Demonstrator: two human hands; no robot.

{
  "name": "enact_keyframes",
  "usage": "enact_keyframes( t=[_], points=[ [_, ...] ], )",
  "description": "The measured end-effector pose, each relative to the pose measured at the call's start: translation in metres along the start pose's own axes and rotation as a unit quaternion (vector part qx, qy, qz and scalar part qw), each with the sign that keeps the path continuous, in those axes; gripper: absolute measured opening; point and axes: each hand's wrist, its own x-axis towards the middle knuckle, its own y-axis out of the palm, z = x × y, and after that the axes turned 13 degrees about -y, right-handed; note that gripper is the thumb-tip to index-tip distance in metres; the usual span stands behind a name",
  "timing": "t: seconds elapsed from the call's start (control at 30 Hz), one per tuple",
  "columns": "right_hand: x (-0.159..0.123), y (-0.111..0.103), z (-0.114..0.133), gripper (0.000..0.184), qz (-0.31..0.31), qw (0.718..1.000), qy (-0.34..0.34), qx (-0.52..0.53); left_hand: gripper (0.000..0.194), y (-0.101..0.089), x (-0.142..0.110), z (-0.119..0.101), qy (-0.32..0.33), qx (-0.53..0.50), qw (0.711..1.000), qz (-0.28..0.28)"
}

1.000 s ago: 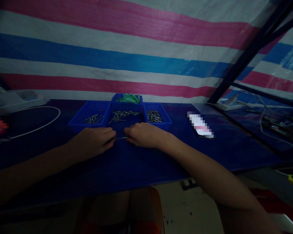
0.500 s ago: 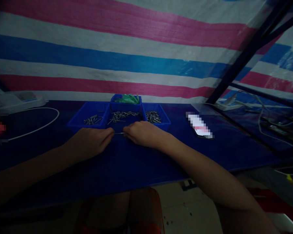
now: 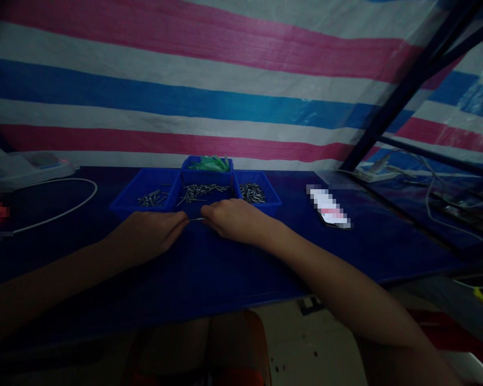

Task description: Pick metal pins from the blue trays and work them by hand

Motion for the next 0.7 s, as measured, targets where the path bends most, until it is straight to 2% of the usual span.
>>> enact_keyframes(
  t=[0.17,0.47,0.53,0.7],
  points=[
    [0.000,0.005,-0.004,0.025,0.013,1.000,-0.003,0.018,0.026,-0.002,0.000,0.000,0.003,-0.013,1.000,0.009],
    [-0.001,-0.006,-0.007,0.025,-0.040,0.999,-0.006,-0.022,0.032,-0.002,-0.001,-0.001,-0.040,0.009,0.998,0.045],
    [-0.003,-0.010,-0.015,0.027,-0.050,0.998,0.022,-0.041,0.033,-0.002,-0.001,-0.001,-0.031,0.005,0.998,0.048],
    [-0.016,-0.015,-0.048,0.034,-0.068,0.969,0.190,-0.145,0.027,0.000,0.001,0.000,-0.006,-0.012,0.997,0.083]
  ],
)
